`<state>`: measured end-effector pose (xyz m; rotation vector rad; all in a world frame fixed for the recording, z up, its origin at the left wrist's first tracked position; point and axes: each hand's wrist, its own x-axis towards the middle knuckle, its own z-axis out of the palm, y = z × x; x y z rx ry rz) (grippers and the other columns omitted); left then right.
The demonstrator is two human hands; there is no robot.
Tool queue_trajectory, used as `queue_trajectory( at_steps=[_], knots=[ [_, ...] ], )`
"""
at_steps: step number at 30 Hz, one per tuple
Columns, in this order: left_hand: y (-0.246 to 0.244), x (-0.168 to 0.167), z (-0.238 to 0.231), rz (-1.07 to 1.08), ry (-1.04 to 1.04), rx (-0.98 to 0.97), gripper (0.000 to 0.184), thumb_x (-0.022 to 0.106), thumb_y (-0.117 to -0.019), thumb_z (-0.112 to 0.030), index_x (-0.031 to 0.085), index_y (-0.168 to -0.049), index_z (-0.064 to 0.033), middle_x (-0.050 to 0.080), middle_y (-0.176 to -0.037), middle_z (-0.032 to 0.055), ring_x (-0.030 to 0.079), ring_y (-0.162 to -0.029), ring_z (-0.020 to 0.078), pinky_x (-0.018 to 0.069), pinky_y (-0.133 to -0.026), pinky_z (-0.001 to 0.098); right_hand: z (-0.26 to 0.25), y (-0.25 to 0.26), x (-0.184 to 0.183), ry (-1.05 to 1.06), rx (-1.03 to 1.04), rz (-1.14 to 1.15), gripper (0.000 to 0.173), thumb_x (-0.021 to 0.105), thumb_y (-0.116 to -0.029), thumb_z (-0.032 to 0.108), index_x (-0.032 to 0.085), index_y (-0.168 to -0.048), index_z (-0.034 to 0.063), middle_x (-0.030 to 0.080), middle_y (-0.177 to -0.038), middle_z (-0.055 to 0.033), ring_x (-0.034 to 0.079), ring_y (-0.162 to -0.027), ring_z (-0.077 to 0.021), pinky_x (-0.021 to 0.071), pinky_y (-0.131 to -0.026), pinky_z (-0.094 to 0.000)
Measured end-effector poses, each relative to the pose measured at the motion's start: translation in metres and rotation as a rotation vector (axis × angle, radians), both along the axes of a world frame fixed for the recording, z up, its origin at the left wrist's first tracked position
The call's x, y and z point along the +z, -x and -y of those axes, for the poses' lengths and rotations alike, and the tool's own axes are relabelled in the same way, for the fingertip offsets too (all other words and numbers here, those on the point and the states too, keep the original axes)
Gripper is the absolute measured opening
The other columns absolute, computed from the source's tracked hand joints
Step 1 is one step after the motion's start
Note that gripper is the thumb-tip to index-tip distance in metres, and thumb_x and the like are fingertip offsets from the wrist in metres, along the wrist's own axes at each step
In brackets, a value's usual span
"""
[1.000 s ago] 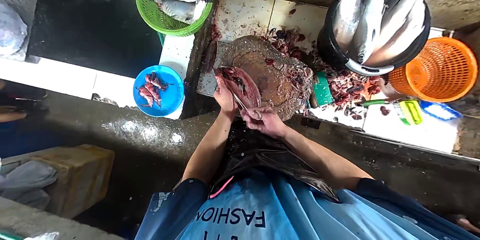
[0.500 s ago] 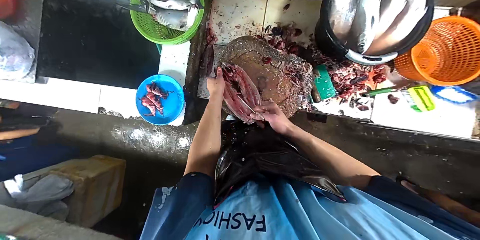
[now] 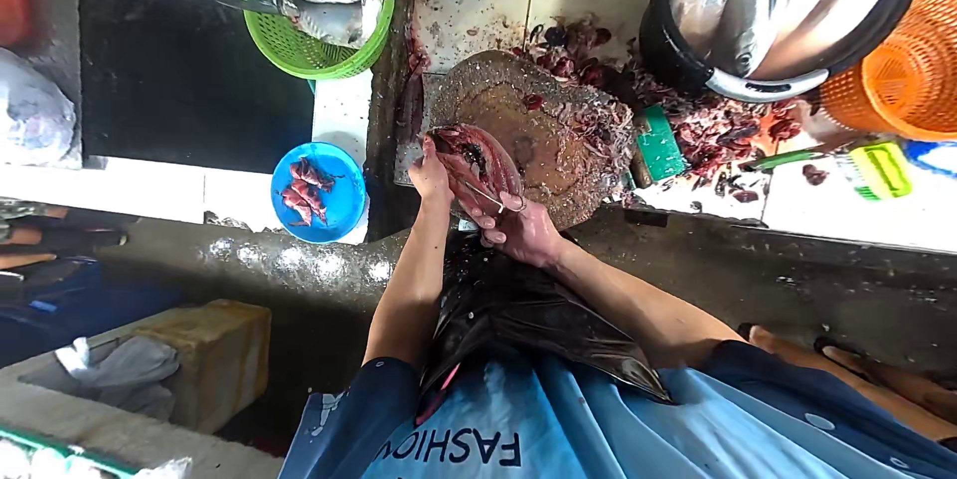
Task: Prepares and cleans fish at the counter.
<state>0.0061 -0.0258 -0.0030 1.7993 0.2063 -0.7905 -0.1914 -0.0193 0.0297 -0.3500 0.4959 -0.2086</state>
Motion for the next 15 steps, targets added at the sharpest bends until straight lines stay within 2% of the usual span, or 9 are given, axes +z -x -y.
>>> queue_trajectory(
  at_steps=[2,3,5,6,8,9,11,13,15],
  knots=[
    [0.001,-0.006,-0.006,0.071,0.063,-0.057,0.054,0.055,-0.103,-0.054,0.069,-0.099,-0.0019,0.068,-0.08,0.0118,0.067,-0.071,0.0215,0.0593,-0.07,0.0437,0.0,0.001,0.006,-0.137,-0.019,0.088,0.042,0.05,-0.1035,0.049,0.06,-0.122,0.013,0.065,-0.095,-0.0032,0.059,-0.066,-0.0098,0.0543,-0.065,-0.0271],
    [0.002,-0.009,-0.009,0.112,0.131,-0.086,0.051,0.056,-0.1036,-0.051,0.069,-0.098,-0.0021,0.068,-0.077,0.0107,0.068,-0.068,0.0206,0.0605,-0.068,0.0423,-0.001,0.003,0.009,-0.108,-0.01,0.065,0.038,0.052,-0.104,0.044,0.062,-0.12,0.0108,0.065,-0.091,-0.0029,0.059,-0.065,-0.0095,0.0551,-0.066,-0.0269],
    [0.001,-0.012,-0.015,0.221,0.207,-0.175,0.048,0.053,-0.1062,-0.046,0.07,-0.102,-0.0014,0.068,-0.077,0.0091,0.068,-0.068,0.0184,0.0615,-0.068,0.0393,-0.002,0.004,0.015,0.27,0.073,-0.11,0.028,0.049,-0.1058,0.023,0.067,-0.111,0.0034,0.066,-0.085,-0.0032,0.058,-0.065,-0.0085,0.0523,-0.064,-0.026],
    [0.002,-0.008,-0.017,0.274,0.156,-0.212,0.048,0.052,-0.1066,-0.046,0.071,-0.101,-0.0017,0.068,-0.077,0.0088,0.068,-0.069,0.0176,0.0608,-0.069,0.0385,-0.002,0.005,0.014,0.597,0.151,-0.229,0.021,0.057,-0.1021,0.016,0.072,-0.104,0.0019,0.068,-0.081,-0.0043,0.06,-0.065,-0.0101,0.053,-0.063,-0.0283],
    [0.003,0.01,-0.013,0.237,-0.035,-0.239,0.054,0.05,-0.1065,-0.05,0.07,-0.101,-0.0007,0.068,-0.083,0.0139,0.067,-0.077,0.023,0.0579,-0.075,0.0449,0.005,0.005,0.01,1.263,0.425,-0.456,0.021,0.068,-0.0947,0.027,0.075,-0.102,0.0088,0.073,-0.086,-0.0059,0.07,-0.079,-0.0185,0.0583,-0.077,-0.0431],
    [0.004,0.017,-0.008,0.16,-0.082,-0.224,0.057,0.048,-0.1069,-0.052,0.069,-0.105,0.0007,0.068,-0.09,0.0169,0.067,-0.084,0.026,0.056,-0.08,0.0481,0.006,0.005,0.008,1.419,0.524,-0.509,0.026,0.067,-0.0942,0.032,0.073,-0.103,0.0086,0.073,-0.09,-0.0092,0.071,-0.086,-0.0246,0.0568,-0.082,-0.051],
    [0.007,0.015,-0.002,0.02,-0.05,-0.119,0.061,0.046,-0.106,-0.056,0.063,-0.115,0.0018,0.068,-0.096,0.0181,0.068,-0.087,0.0268,0.0584,-0.08,0.0483,0.007,0.008,0.0,1.557,0.522,-0.506,0.029,0.065,-0.0946,0.033,0.073,-0.108,0.0078,0.073,-0.093,-0.0111,0.071,-0.089,-0.0277,0.0566,-0.083,-0.0537],
    [0.007,0.012,0.003,-0.181,0.078,0.0,0.064,0.047,-0.1051,-0.057,0.053,-0.135,-0.0013,0.069,-0.108,0.0188,0.069,-0.094,0.028,0.0597,-0.083,0.0492,0.008,0.011,-0.016,1.59,0.411,-0.462,0.03,0.066,-0.0948,0.029,0.072,-0.112,0.0054,0.073,-0.096,-0.0123,0.071,-0.09,-0.0278,0.0571,-0.084,-0.0525],
    [0.012,0.008,0.005,-0.322,0.186,0.065,0.059,0.047,-0.1051,-0.055,0.053,-0.136,-0.0047,0.068,-0.108,0.0163,0.068,-0.094,0.0264,0.059,-0.082,0.0486,0.01,0.017,-0.029,1.661,0.281,-0.418,0.033,0.066,-0.0946,0.024,0.069,-0.119,0.0023,0.073,-0.103,-0.0147,0.071,-0.096,-0.0286,0.0576,-0.088,-0.0504]
  ],
)
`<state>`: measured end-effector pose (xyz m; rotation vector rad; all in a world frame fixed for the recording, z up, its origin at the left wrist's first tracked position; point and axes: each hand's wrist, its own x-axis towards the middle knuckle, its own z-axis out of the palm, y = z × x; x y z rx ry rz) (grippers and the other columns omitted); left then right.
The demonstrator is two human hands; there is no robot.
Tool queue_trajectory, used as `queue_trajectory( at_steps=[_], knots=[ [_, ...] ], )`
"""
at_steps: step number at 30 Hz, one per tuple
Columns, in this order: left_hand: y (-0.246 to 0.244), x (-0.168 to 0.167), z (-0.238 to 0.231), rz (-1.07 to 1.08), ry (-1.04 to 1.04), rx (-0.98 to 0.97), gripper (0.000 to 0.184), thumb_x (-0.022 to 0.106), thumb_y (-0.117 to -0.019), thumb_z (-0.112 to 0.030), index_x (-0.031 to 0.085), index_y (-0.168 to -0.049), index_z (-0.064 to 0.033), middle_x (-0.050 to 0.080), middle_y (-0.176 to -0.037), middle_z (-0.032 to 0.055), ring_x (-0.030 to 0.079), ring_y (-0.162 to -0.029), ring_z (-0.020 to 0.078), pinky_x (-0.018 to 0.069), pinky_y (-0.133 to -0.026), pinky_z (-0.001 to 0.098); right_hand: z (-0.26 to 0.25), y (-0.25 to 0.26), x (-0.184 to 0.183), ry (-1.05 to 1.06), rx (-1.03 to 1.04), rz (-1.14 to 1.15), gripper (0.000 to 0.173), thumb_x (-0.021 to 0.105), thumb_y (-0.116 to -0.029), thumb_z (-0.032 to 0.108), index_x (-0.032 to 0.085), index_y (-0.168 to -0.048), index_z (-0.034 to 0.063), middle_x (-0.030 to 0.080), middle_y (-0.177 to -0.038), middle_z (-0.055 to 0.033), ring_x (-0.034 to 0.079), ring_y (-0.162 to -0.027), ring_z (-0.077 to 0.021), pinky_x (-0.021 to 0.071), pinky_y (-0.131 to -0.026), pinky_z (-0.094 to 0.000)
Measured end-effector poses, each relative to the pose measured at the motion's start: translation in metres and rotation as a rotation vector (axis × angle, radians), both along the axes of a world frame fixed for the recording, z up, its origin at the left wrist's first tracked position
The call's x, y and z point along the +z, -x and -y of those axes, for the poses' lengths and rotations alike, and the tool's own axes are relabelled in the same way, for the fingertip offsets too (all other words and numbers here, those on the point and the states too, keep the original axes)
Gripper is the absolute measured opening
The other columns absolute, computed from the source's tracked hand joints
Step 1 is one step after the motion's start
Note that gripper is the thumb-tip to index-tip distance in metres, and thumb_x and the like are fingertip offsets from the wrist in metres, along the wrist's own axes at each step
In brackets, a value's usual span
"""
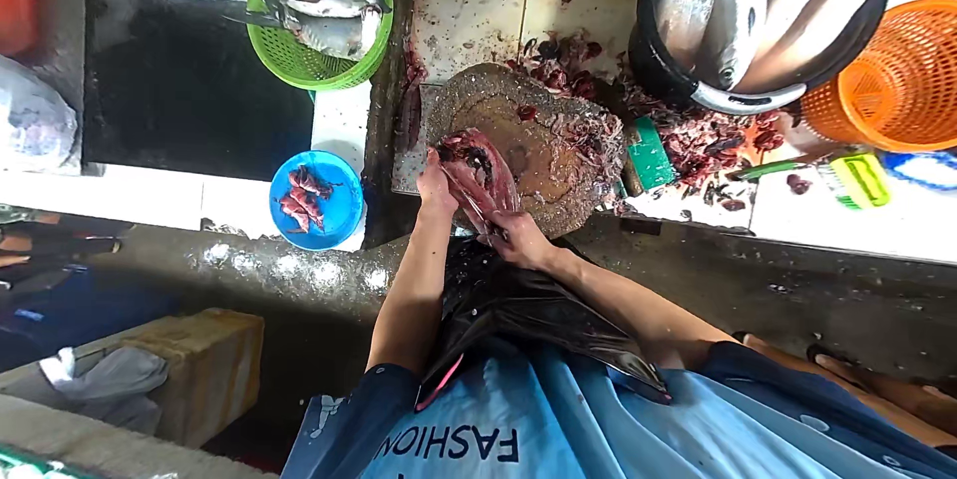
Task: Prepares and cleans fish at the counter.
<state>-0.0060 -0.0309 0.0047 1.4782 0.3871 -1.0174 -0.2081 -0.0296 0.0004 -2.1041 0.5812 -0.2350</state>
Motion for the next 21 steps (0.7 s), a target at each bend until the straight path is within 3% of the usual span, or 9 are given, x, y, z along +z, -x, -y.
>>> queue_trajectory(
  at_steps=[2,4,5,7,10,15,17,19,21],
  knots=[
    [0.005,-0.007,-0.002,-0.036,0.004,0.015,0.058,0.048,-0.1047,-0.055,0.057,-0.13,-0.0045,0.068,-0.106,0.0149,0.067,-0.093,0.025,0.0576,-0.081,0.0478,0.006,0.004,0.005,0.072,-0.057,0.143,0.041,0.068,-0.0936,0.019,0.066,-0.129,-0.0013,0.072,-0.113,-0.0178,0.071,-0.103,-0.029,0.0581,-0.093,-0.0483],
    [0.007,-0.011,-0.008,0.047,0.037,-0.007,0.063,0.048,-0.1047,-0.057,0.058,-0.135,-0.0028,0.069,-0.12,0.0171,0.068,-0.109,0.0268,0.057,-0.095,0.0503,0.017,0.007,0.024,0.06,-0.146,0.289,0.039,0.069,-0.093,0.025,0.069,-0.122,-0.0016,0.073,-0.106,-0.0133,0.071,-0.095,-0.0206,0.0604,-0.086,-0.0414],
    [0.009,-0.009,-0.01,0.116,0.088,-0.008,0.061,0.045,-0.1059,-0.056,0.06,-0.131,-0.0023,0.07,-0.116,0.0165,0.069,-0.107,0.0261,0.0581,-0.094,0.0494,0.023,0.013,0.037,-0.009,-0.18,0.306,0.041,0.071,-0.0905,0.027,0.071,-0.12,-0.0014,0.073,-0.102,-0.011,0.07,-0.09,-0.0163,0.0606,-0.081,-0.038],
    [0.01,-0.004,-0.009,0.258,0.178,0.02,0.05,0.042,-0.1088,-0.049,0.064,-0.111,-0.0039,0.069,-0.092,0.0101,0.069,-0.085,0.0199,0.0596,-0.079,0.0432,0.031,0.025,0.056,-0.102,-0.149,0.203,0.04,0.075,-0.0851,0.031,0.075,-0.112,0.0025,0.072,-0.089,-0.0046,0.066,-0.075,-0.0105,0.0591,-0.069,-0.0338],
    [0.01,0.0,-0.005,0.388,0.245,0.014,0.046,0.043,-0.1096,-0.043,0.065,-0.097,-0.0052,0.065,-0.074,0.0049,0.066,-0.066,0.0158,0.0596,-0.065,0.0382,0.028,0.034,0.069,0.029,-0.022,-0.036,0.046,0.07,-0.0852,0.048,0.076,-0.106,0.007,0.069,-0.078,-0.004,0.063,-0.067,-0.017,0.054,-0.062,-0.0423],
    [0.026,0.012,-0.002,0.492,0.132,-0.018,0.046,0.042,-0.1105,-0.042,0.067,-0.096,-0.0055,0.064,-0.073,0.0045,0.065,-0.067,0.0153,0.0585,-0.066,0.0373,0.018,0.024,0.069,0.196,-0.014,-0.261,0.048,0.065,-0.0826,0.056,0.075,-0.096,0.0101,0.072,-0.082,-0.0076,0.071,-0.076,-0.0254,0.0564,-0.067,-0.0517],
    [0.028,0.01,-0.005,0.543,0.144,-0.042,0.045,0.041,-0.1111,-0.039,0.067,-0.101,-0.0045,0.065,-0.077,0.0053,0.066,-0.071,0.0151,0.0593,-0.07,0.0376,0.017,0.016,0.065,0.184,-0.018,-0.265,0.049,0.066,-0.0816,0.054,0.075,-0.101,0.0098,0.073,-0.085,-0.0083,0.072,-0.079,-0.0263,0.057,-0.069,-0.0526],
    [0.028,0.007,-0.007,0.589,0.188,-0.083,0.045,0.04,-0.1113,-0.039,0.068,-0.108,-0.003,0.068,-0.084,0.0069,0.069,-0.078,0.0153,0.0612,-0.076,0.0389,0.015,0.008,0.048,0.145,-0.035,-0.165,0.047,0.069,-0.0826,0.047,0.075,-0.108,0.0084,0.073,-0.085,-0.0079,0.071,-0.077,-0.0248,0.058,-0.069,-0.0512],
    [0.024,0.002,-0.012,0.627,0.226,-0.126,0.046,0.039,-0.1115,-0.04,0.066,-0.109,-0.0027,0.068,-0.083,0.0063,0.069,-0.077,0.0151,0.0614,-0.076,0.0387,0.01,0.006,0.036,-0.092,-0.059,0.013,0.034,0.071,-0.0885,0.035,0.074,-0.106,0.006,0.071,-0.082,-0.006,0.068,-0.07,-0.0179,0.0584,-0.066,-0.0417]
  ],
)
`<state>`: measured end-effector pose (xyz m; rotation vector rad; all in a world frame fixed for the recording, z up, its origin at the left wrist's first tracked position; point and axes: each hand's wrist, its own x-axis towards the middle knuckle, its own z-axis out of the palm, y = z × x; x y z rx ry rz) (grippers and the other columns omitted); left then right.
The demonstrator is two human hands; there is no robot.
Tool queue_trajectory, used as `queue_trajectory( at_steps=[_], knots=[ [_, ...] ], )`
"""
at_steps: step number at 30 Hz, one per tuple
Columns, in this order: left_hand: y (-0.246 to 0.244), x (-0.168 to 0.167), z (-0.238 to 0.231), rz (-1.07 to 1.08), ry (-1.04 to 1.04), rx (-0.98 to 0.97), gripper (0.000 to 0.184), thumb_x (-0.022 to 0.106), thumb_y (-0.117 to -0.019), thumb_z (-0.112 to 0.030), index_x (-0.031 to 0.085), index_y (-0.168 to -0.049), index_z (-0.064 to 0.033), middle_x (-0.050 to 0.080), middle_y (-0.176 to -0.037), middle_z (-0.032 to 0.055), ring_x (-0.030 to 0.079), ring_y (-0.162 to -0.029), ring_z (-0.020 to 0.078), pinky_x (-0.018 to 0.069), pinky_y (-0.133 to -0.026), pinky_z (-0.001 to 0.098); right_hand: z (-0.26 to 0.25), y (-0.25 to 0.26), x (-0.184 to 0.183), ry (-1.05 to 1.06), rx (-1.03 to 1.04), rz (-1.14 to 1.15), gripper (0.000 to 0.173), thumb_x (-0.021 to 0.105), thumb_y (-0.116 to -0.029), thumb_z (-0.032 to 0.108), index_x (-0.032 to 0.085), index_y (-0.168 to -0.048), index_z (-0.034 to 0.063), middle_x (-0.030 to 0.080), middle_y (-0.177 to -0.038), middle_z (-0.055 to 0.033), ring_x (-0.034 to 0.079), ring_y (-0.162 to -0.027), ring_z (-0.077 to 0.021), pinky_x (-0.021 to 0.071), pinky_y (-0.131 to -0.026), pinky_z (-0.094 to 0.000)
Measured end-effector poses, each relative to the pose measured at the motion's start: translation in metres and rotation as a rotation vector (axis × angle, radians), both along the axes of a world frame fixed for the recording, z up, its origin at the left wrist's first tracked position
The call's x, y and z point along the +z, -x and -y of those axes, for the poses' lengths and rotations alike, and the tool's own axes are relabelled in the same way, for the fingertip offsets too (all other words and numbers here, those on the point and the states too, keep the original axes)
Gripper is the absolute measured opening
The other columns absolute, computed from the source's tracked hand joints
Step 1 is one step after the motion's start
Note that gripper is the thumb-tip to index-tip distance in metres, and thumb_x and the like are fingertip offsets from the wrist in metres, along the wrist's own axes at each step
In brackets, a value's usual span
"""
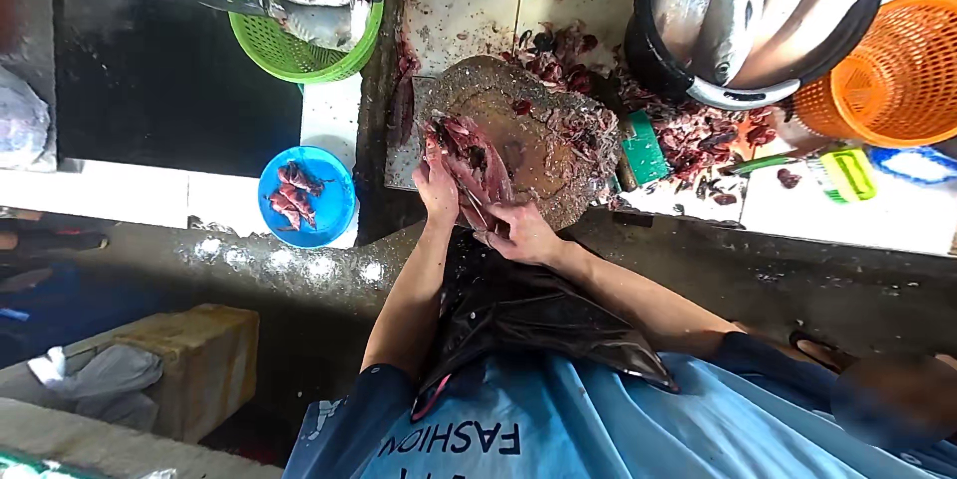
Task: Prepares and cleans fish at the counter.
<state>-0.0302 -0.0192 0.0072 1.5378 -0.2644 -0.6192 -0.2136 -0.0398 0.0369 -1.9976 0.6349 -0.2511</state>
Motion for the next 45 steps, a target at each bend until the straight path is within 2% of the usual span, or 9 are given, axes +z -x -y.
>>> queue_trajectory(
  at_steps=[6,13,17,21,27,30,35,41,45],
  knots=[
    [-0.01,-0.016,-0.019,0.209,0.091,-0.175,0.039,0.045,-0.109,-0.033,0.064,-0.112,0.0009,0.069,-0.087,0.004,0.068,-0.078,0.01,0.0609,-0.076,0.0335,-0.004,0.006,0.041,-1.37,-0.203,0.383,0.025,0.059,-0.0998,0.027,0.075,-0.097,0.0083,0.069,-0.084,-0.0022,0.061,-0.066,-0.0078,0.0536,-0.063,-0.0252],
    [-0.021,-0.016,-0.033,0.154,0.027,-0.11,0.047,0.033,-0.1125,-0.031,0.065,-0.12,0.003,0.073,-0.101,0.0111,0.071,-0.094,0.0149,0.0603,-0.09,0.0389,0.097,0.035,0.095,-0.523,-0.399,0.743,0.026,0.055,-0.103,0.035,0.072,-0.113,0.0178,0.07,-0.088,0.0063,0.063,-0.072,-0.0059,0.0547,-0.064,-0.0248],
    [-0.011,-0.003,-0.039,0.095,-0.016,-0.151,0.05,0.033,-0.1123,-0.042,0.061,-0.134,-0.0069,0.07,-0.116,0.0079,0.068,-0.105,0.0147,0.0578,-0.095,0.0409,0.077,0.033,0.068,-0.928,-0.467,0.068,0.033,0.043,-0.107,0.033,0.067,-0.114,0.0121,0.069,-0.087,-0.0011,0.062,-0.066,-0.0108,0.0539,-0.06,-0.0281],
    [-0.002,0.001,-0.035,0.044,-0.016,-0.085,0.045,0.035,-0.1116,-0.034,0.066,-0.109,-0.0017,0.067,-0.083,0.0028,0.067,-0.076,0.0099,0.0602,-0.074,0.0347,0.005,0.003,0.075,-1.098,-0.223,0.052,0.037,0.042,-0.1071,0.029,0.069,-0.101,0.0031,0.07,-0.083,-0.0043,0.06,-0.058,-0.0099,0.0528,-0.055,-0.0267],
    [-0.008,0.004,-0.039,0.106,0.003,-0.18,0.052,0.03,-0.1116,-0.047,0.063,-0.13,-0.0123,0.071,-0.105,0.0061,0.07,-0.092,0.0136,0.0604,-0.085,0.0402,0.0,-0.019,0.061,-1.568,-0.351,0.221,0.048,0.035,-0.1081,0.045,0.065,-0.106,0.0082,0.068,-0.087,-0.006,0.059,-0.061,-0.0113,0.0519,-0.058,-0.0268],
    [-0.001,0.01,-0.043,-0.036,-0.033,-0.164,0.057,0.029,-0.1081,-0.06,0.066,-0.121,-0.0184,0.07,-0.093,0.0032,0.069,-0.079,0.0137,0.0614,-0.072,0.0395,-0.012,-0.009,0.041,-1.053,-0.199,0.215,0.022,0.052,-0.1017,0.014,0.07,-0.1,0.0017,0.068,-0.081,-0.0042,0.058,-0.062,-0.0081,0.051,-0.058,-0.0255],
    [0.002,0.032,-0.018,-0.431,-0.041,0.093,0.049,0.039,-0.1106,-0.045,0.062,-0.124,-0.0035,0.07,-0.108,0.0118,0.069,-0.1,0.0199,0.0581,-0.09,0.0429,-0.011,0.007,0.004,-0.064,0.08,-0.017,0.038,0.067,-0.0955,0.036,0.074,-0.117,0.0054,0.076,-0.098,-0.0097,0.073,-0.09,-0.018,0.0594,-0.086,-0.0428],
    [0.016,0.034,-0.023,-0.479,-0.158,0.072,0.05,0.034,-0.1116,-0.046,0.062,-0.116,-0.0046,0.067,-0.094,0.011,0.067,-0.085,0.0205,0.0581,-0.078,0.0433,-0.002,0.003,0.003,0.063,0.131,-0.072,0.037,0.066,-0.0932,0.028,0.072,-0.121,0.0045,0.075,-0.101,-0.0133,0.073,-0.095,-0.025,0.0586,-0.088,-0.0485],
    [0.019,0.027,-0.049,-0.086,-0.127,-0.17,0.06,0.026,-0.1084,-0.06,0.065,-0.125,-0.0168,0.069,-0.098,0.0066,0.067,-0.086,0.0168,0.0588,-0.078,0.043,0.01,-0.006,0.048,0.026,-0.138,0.23,0.028,0.071,-0.0929,0.03,0.071,-0.106,0.0046,0.071,-0.086,-0.0042,0.067,-0.072,-0.0128,0.061,-0.066,-0.0374]
  ],
)
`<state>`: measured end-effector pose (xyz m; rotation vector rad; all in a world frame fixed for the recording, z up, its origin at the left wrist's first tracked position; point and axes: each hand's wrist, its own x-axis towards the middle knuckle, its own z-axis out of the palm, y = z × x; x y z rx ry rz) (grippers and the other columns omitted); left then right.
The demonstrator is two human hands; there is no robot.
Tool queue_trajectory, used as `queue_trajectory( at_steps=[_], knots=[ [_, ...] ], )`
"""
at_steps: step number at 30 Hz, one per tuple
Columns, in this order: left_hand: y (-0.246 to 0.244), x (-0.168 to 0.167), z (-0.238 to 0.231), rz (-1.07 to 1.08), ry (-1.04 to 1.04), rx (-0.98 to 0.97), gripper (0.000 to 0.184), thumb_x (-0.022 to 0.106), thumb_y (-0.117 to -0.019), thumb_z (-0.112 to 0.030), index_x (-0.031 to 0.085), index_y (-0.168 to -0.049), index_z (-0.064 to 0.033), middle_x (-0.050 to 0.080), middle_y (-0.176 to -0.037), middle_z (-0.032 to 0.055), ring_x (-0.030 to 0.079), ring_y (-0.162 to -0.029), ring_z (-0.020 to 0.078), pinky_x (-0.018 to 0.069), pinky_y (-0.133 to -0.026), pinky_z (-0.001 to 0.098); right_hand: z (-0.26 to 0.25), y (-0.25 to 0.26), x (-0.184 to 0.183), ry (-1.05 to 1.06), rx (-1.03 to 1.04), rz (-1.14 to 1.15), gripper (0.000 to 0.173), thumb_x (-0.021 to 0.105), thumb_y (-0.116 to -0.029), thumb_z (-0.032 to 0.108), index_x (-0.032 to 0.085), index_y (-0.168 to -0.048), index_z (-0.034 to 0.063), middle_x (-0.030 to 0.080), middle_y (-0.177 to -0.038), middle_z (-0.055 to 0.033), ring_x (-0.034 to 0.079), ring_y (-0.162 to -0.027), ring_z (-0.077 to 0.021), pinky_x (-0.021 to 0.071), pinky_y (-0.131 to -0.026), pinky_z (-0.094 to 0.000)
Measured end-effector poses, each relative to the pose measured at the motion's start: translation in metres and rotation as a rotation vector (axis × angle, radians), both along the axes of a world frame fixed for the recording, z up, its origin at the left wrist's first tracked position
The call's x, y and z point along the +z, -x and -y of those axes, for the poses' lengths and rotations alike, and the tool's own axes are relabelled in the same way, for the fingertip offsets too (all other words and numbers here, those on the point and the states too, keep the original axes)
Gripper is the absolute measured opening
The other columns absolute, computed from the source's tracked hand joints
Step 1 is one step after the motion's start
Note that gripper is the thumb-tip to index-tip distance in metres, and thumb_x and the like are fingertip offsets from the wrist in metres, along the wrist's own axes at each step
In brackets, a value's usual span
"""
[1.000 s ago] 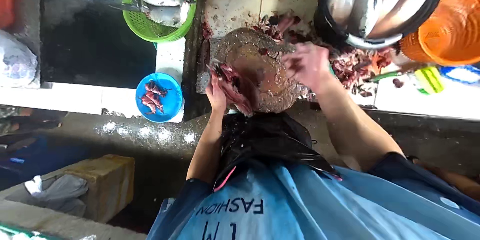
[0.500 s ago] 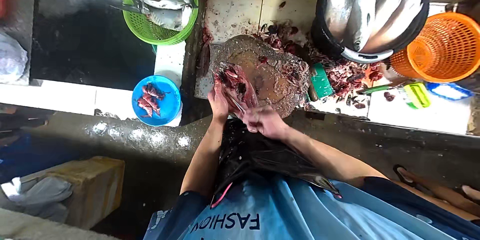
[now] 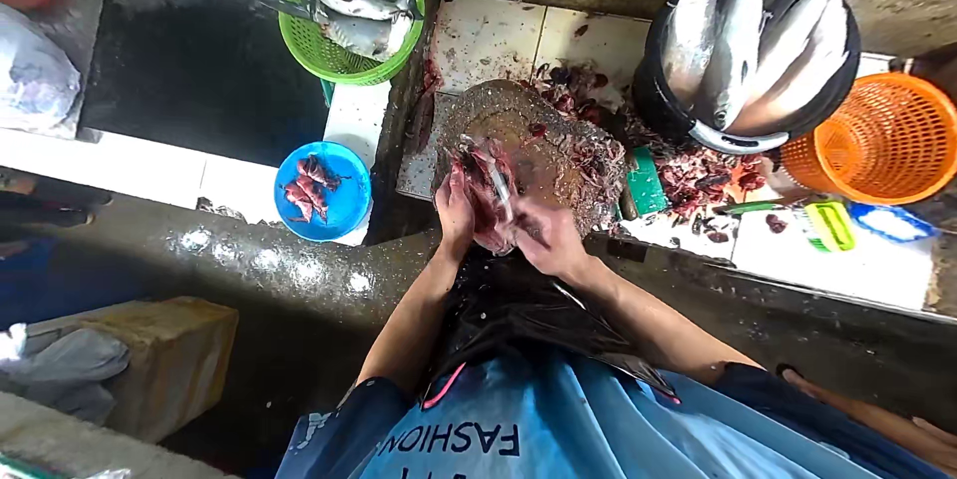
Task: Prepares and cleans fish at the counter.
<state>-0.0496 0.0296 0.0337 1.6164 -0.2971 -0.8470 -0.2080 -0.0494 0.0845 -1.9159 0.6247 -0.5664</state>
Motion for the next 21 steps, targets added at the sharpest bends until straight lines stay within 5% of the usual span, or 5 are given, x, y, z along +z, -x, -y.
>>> queue_trajectory(
  at_steps=[5,8,16,18,21],
  knots=[
    [-0.004,-0.016,0.003,0.062,0.188,0.097,0.048,0.032,-0.1131,-0.035,0.065,-0.124,-0.0024,0.071,-0.107,0.0083,0.068,-0.101,0.013,0.0571,-0.095,0.0379,0.044,0.011,0.021,-0.847,-0.134,-0.098,0.038,0.039,-0.1072,0.037,0.069,-0.108,0.0124,0.069,-0.085,-0.001,0.06,-0.063,-0.0092,0.052,-0.056,-0.0272],
    [-0.012,-0.019,0.006,0.113,0.16,0.099,0.048,0.031,-0.1113,-0.044,0.065,-0.116,-0.0097,0.063,-0.079,-0.0004,0.061,-0.067,0.0071,0.0566,-0.063,0.0317,0.021,0.011,0.04,-0.995,0.091,-0.119,0.039,0.042,-0.1053,0.028,0.071,-0.1,0.0032,0.069,-0.078,-0.0026,0.059,-0.058,-0.0084,0.052,-0.054,-0.025],
    [-0.009,-0.02,0.005,0.128,0.238,0.132,0.044,0.031,-0.1122,-0.033,0.064,-0.12,-0.0041,0.069,-0.1,0.007,0.068,-0.093,0.0125,0.0593,-0.086,0.0379,-0.011,0.004,0.034,-1.517,-0.064,-0.026,0.073,0.012,-0.1081,0.055,0.066,-0.102,0.0053,0.068,-0.081,-0.0081,0.062,-0.061,-0.0152,0.0541,-0.059,-0.0304],
    [-0.009,-0.022,-0.002,0.166,0.226,0.058,0.045,0.032,-0.1112,-0.044,0.063,-0.121,-0.0124,0.068,-0.097,0.0027,0.067,-0.087,0.0099,0.0601,-0.08,0.0371,-0.007,0.007,0.034,-1.645,-0.042,0.066,0.07,0.019,-0.1064,0.059,0.066,-0.102,0.008,0.068,-0.083,-0.0079,0.06,-0.06,-0.0146,0.0543,-0.059,-0.0308],
    [-0.008,-0.024,-0.006,0.091,0.207,0.029,0.05,0.032,-0.1104,-0.051,0.065,-0.127,-0.0164,0.07,-0.102,0.0017,0.068,-0.09,0.0097,0.0601,-0.082,0.0372,-0.011,0.015,0.026,-1.242,0.05,0.08,0.029,0.043,-0.1067,0.018,0.068,-0.104,0.0033,0.068,-0.085,-0.0047,0.059,-0.065,-0.0075,0.0522,-0.062,-0.0228]
  ],
)
